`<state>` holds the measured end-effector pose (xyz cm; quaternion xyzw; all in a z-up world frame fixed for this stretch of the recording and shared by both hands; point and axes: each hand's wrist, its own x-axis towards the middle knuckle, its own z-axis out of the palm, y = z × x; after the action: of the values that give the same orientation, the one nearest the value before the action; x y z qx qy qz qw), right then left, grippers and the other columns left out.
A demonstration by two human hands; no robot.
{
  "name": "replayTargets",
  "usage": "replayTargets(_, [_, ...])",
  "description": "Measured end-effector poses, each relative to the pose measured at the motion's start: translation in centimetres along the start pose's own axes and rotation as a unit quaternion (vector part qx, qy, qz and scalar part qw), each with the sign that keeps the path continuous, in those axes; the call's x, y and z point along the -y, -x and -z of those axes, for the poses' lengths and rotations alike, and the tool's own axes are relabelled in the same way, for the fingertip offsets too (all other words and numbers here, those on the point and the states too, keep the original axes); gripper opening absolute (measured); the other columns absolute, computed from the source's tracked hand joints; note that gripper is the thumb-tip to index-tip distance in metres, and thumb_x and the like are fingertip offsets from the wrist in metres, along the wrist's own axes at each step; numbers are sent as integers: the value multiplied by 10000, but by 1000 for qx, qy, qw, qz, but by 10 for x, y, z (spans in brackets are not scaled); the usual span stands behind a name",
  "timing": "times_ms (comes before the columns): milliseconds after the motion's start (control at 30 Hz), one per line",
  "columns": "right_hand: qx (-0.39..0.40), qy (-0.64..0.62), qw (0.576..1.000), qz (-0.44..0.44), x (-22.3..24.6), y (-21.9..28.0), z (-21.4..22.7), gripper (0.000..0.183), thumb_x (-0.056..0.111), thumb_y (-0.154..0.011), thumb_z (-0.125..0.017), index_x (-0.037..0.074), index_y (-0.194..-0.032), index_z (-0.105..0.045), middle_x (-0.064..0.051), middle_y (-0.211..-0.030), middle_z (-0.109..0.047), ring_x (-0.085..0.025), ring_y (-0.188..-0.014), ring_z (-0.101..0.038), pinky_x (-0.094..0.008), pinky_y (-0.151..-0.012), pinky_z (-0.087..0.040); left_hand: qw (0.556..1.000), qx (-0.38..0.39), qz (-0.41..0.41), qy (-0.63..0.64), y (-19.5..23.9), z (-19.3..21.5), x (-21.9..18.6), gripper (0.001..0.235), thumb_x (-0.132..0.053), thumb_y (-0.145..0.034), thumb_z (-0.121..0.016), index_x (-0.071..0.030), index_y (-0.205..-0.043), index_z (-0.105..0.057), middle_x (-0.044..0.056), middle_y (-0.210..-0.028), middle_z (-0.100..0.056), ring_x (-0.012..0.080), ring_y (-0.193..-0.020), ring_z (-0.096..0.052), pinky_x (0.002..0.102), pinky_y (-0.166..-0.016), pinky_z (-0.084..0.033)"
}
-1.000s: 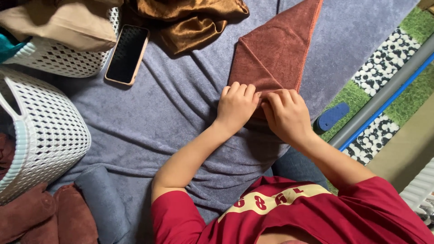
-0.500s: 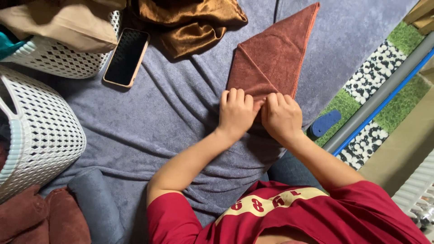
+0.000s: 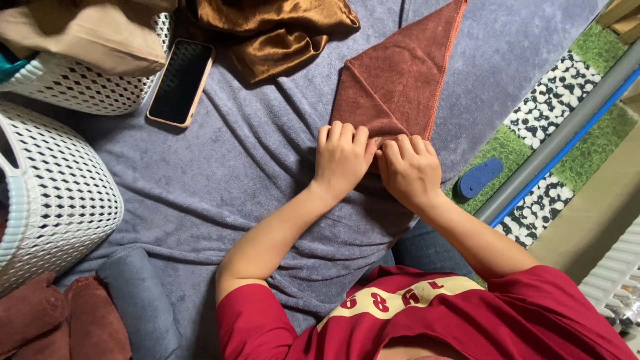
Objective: The person folds a brown towel on a blue surface. They align the edges and fold the towel in half lengthwise, then fold it again to create a smaller, compact rectangle.
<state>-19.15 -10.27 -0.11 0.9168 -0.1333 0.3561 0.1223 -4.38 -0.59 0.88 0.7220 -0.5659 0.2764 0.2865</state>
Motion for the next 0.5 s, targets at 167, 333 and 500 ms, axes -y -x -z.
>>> replayTargets(167, [16, 12, 999, -30, -4, -3, -6, 353, 333, -1086, -500, 140, -793, -537, -34, -728, -504, -259, -705, -599, -354, -663, -505, 999, -21, -37, -11, -5, 13, -4, 292, -314, -1023, -509, -105, -829, -571, 63, -799, -489, 270, -813, -552, 423, -812, -486])
replayTargets(333, [36, -3, 999, -36, -9, -2, -8, 327, 343, -1079, -522, 150, -818, -557, -29, -734, -528, -257, -705, -614, -355, -656, -507, 999, -20, -30, 28, -2, -10, 12, 307, -373, -969, -577, -136, -776, -546, 42, -770, -497, 253, -789, -553, 412, -753, -484])
replayTargets(500, [16, -78, 996, -27, -2, -23, 28, 176, 262, -958, -699, 113, -1047, -672, -89, -961, -608, -315, -900, -647, -398, -769, -518, 999, -1, -4, 53, -2, -14, 19, 275, -375, -914, -625, -170, -752, -539, 16, -732, -500, 241, -765, -563, 396, -711, -478])
